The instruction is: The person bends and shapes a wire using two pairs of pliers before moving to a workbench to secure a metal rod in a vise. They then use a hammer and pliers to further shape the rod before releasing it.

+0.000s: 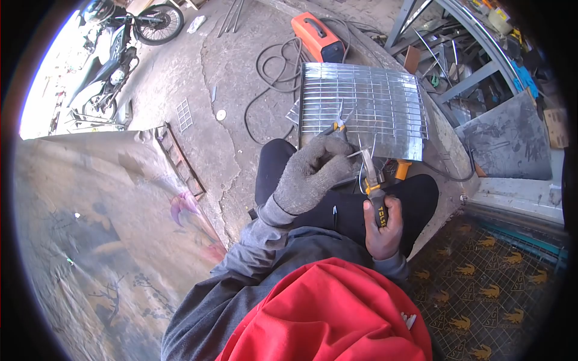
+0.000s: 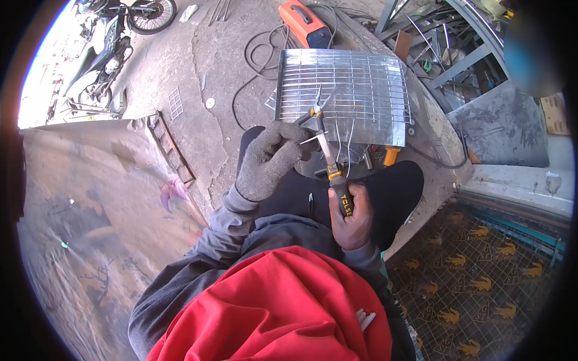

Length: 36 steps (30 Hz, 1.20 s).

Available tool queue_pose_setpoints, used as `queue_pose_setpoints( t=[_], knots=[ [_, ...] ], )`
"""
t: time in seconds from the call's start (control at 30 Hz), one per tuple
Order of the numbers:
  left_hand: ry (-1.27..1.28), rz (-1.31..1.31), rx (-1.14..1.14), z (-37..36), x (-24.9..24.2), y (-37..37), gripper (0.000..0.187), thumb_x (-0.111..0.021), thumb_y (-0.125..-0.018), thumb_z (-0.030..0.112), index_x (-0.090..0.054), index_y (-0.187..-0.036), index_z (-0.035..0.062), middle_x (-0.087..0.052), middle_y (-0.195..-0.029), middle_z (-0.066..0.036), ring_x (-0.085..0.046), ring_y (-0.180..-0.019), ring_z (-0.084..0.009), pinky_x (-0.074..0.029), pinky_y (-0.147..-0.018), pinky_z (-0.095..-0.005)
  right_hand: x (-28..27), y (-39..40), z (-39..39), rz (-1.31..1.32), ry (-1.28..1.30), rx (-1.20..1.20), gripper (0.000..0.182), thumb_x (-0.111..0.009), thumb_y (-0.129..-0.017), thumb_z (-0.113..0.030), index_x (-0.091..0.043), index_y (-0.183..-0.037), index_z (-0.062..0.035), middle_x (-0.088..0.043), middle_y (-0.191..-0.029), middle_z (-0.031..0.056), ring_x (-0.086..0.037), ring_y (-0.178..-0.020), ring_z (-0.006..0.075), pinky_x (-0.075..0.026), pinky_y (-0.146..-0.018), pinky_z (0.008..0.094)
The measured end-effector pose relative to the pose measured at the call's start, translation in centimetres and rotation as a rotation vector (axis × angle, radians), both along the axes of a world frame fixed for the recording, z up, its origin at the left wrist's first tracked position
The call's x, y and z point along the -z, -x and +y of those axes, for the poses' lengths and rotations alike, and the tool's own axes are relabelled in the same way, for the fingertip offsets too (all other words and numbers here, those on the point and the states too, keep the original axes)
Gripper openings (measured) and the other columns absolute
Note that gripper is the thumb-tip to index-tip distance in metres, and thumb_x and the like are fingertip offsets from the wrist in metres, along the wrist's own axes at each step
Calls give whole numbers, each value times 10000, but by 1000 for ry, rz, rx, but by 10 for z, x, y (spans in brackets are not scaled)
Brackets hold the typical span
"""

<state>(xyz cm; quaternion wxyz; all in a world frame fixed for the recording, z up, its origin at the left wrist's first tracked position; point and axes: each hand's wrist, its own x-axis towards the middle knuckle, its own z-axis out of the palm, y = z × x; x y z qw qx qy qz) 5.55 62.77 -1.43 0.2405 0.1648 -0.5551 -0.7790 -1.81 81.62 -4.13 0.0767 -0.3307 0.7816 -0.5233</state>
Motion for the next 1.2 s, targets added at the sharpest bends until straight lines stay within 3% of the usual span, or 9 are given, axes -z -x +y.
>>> queue_pose_setpoints(
  t=[0.33,0.47,0.53,0.83,0.93,1.0,1.03,1.1,1.2],
  knots=[
    [39,-93,8,2,9,-2,90,-640,-954,47,-588,-1010,0,-658,-954,-77,-642,-832,-119,-520,-733,-265,0,-8,-5,-211,-25,28,331,-706,-904,-169,-577,-1154,5,-582,-886,133,-603,-772,263,-476,-720,366],
    [104,-170,32,0,17,-7,89,-648,-950,48,-597,-998,-6,-674,-946,-86,-656,-830,-129,-535,-734,-273,18,5,-2,-20,-120,-142,372,-667,-927,-226,-577,-1201,9,-610,-891,142,-630,-794,281,-483,-742,381],
    [83,-179,40,1,17,-9,100,-653,-947,50,-597,-1007,-7,-678,-946,-86,-658,-837,-131,-538,-744,-272,15,5,0,-571,-140,-244,344,-653,-933,-256,-597,-1145,9,-634,-898,154,-649,-823,296,-485,-758,386],
    [21,-153,122,-34,55,18,203,-701,-910,78,-596,-1072,15,-664,-945,-79,-661,-925,-153,-548,-783,-281,37,5,21,-450,-94,-22,247,-643,-947,-239,-599,-1004,-2,-627,-875,128,-624,-792,246,-483,-748,363],
    [368,-631,-17,-50,79,43,372,-728,-903,283,-603,-1144,29,-648,-1107,-140,-669,-1007,-241,-557,-800,-345,46,25,44,-667,-72,61,200,-638,-951,-215,-592,-971,-22,-553,-792,39,-529,-727,119,-449,-681,303],
    [827,-959,81,-42,90,62,650,-726,-820,569,-624,-1163,25,-630,-1173,-170,-636,-1062,-301,-509,-899,-417,53,36,59,-675,-47,83,196,-639,-952,-215,-589,-971,-26,-534,-778,17,-500,-706,95,-433,-649,286],
    [837,-954,88,-34,107,66,650,-726,-820,569,-624,-1163,25,-630,-1173,-170,-636,-1062,-301,-509,-899,-417,53,39,65,-727,-54,121,197,-640,-953,-217,-587,-975,-29,-525,-775,5,-481,-691,85,-414,-625,277],
    [1409,-949,-60,-17,142,69,817,-695,-726,737,-675,-1114,18,-554,-1335,-219,-575,-1198,-397,-475,-982,-467,51,41,71,-779,-52,169,199,-642,-955,-219,-584,-979,-31,-516,-771,-6,-463,-676,75,-394,-601,268],
    [1203,-1075,118,-15,117,82,768,-719,-707,718,-709,-1081,47,-501,-1406,-212,-513,-1271,-403,-432,-1044,-467,51,42,78,-741,-8,205,199,-646,-956,-218,-580,-985,-33,-510,-769,-21,-438,-663,57,-366,-577,256]
  ],
)
